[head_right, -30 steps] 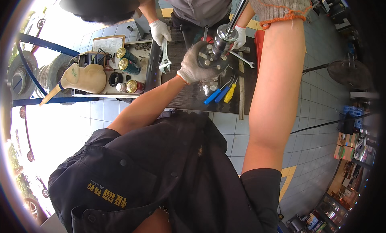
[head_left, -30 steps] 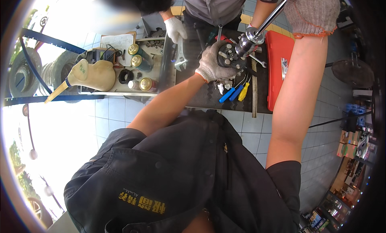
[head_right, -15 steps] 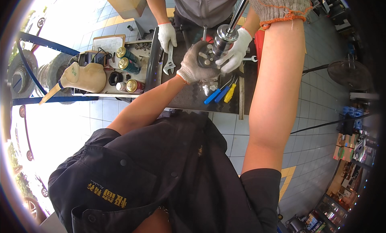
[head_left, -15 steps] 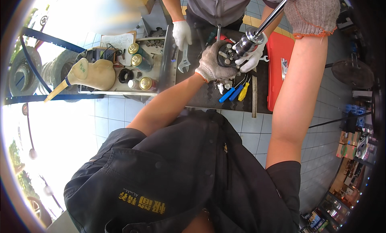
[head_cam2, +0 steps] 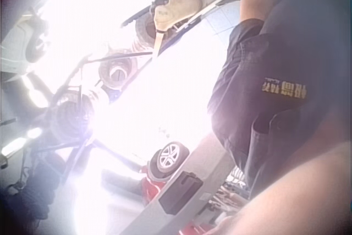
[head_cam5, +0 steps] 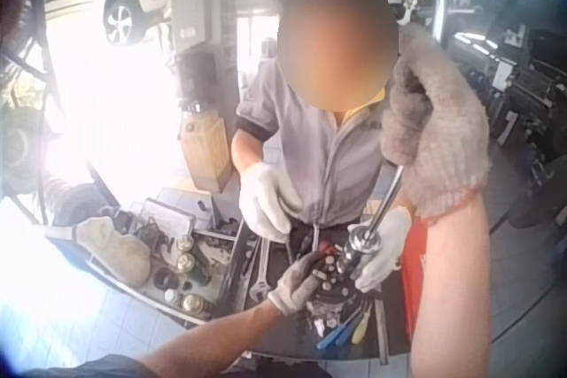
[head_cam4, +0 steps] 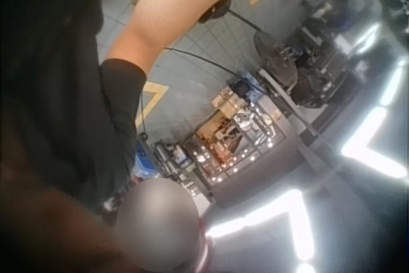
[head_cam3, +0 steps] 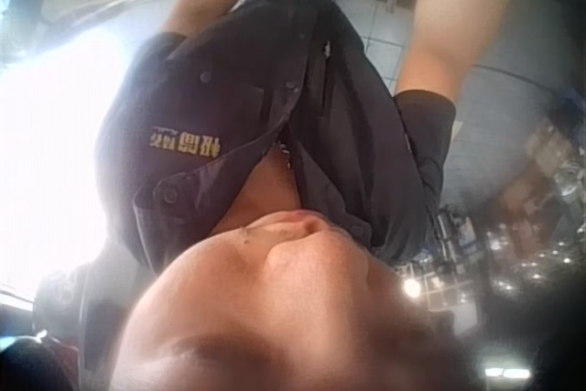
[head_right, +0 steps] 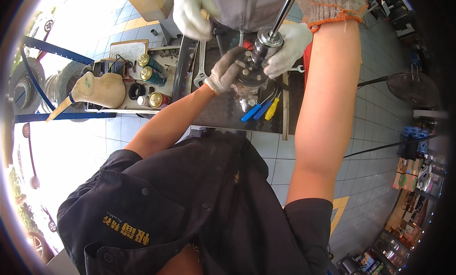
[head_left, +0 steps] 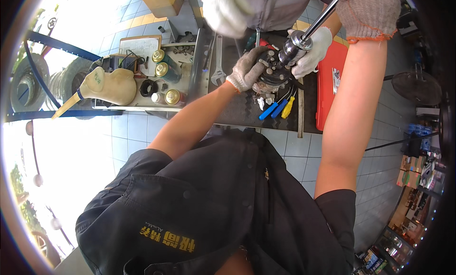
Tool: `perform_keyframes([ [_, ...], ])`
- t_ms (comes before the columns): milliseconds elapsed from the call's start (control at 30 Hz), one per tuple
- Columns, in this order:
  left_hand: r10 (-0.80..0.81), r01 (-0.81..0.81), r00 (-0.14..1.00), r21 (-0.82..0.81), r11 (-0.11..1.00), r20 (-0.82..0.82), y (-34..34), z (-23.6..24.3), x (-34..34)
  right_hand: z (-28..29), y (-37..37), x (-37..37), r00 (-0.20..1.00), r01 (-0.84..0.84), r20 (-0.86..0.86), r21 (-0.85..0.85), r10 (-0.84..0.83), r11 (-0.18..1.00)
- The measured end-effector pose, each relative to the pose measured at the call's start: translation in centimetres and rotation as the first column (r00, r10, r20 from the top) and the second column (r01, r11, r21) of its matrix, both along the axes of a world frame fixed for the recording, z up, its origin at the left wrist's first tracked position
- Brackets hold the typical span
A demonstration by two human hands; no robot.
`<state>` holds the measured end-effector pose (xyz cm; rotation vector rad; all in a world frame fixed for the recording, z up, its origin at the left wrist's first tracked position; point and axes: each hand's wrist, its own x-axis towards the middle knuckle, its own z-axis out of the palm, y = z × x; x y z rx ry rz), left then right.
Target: The person uses a socket wrench and other hand tools to loosen and remove bolts from a mechanical assembly on a workbench. The person then separates the assembly into two parts and places them on the bench.
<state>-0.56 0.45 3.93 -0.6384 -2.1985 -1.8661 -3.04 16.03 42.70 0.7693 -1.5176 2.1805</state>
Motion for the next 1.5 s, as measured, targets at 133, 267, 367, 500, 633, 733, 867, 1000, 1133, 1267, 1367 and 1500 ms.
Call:
perform_keyframes([
  [133,-0.028,0.025,0.999,0.123,0.992,0.025,0.6,-1.1,-0.4,0.6,-1.1,1.2,0.993,0.115,0.029,0.015,-0.115,0.993],
  [267,-0.211,0.152,0.970,0.370,0.917,0.123,0.3,-0.7,-0.8,1.2,-0.9,1.9,0.996,0.035,0.081,0.038,-0.038,0.999],
  [367,-0.215,0.094,0.814,0.244,0.965,0.539,-1.1,0.2,-0.4,1.4,-1.2,2.3,0.998,-0.029,0.055,0.028,0.027,0.999],
  [500,-0.241,0.129,0.806,0.236,0.963,0.541,-1.7,1.4,-0.4,1.7,-2.1,2.6,0.996,-0.021,0.083,-0.008,0.022,1.000],
  [633,-0.229,0.128,0.845,0.233,0.964,0.483,-1.4,2.0,-0.3,1.0,-2.8,3.0,0.993,0.111,0.043,-0.020,-0.110,0.994],
  [733,-0.251,0.147,0.838,0.242,0.959,0.484,-1.6,2.3,0.0,-0.5,-0.9,3.2,0.991,0.045,0.113,0.184,-0.067,0.982],
  [867,-0.240,0.233,0.879,0.069,0.970,0.411,-2.7,3.3,-0.3,-4.3,4.1,0.8,0.987,0.137,0.015,0.438,-0.159,0.888],
  [1000,-0.214,0.258,0.922,-0.101,0.961,0.322,-2.7,4.4,-0.3,-11.4,11.4,-0.6,0.987,-0.134,0.105,0.109,0.123,0.985],
  [1133,-0.015,0.097,0.975,-0.365,0.926,0.222,-1.4,5.4,0.4,-21.9,14.0,1.4,0.828,0.252,0.485,0.125,-0.281,0.959],
  [1267,0.036,0.056,0.966,-0.343,0.938,0.255,-0.3,6.0,0.4,-31.7,9.8,6.0,0.791,0.141,0.534,0.317,-0.299,0.938],
  [1367,0.097,0.001,0.963,-0.365,0.931,0.251,0.3,6.3,0.5,-34.6,7.0,7.5,0.856,-0.026,0.508,0.233,-0.099,0.972],
  [1500,0.115,0.012,0.941,-0.372,0.928,0.317,0.4,6.7,0.5,-34.1,6.0,7.0,0.855,0.005,0.491,0.314,-0.167,0.949],
])
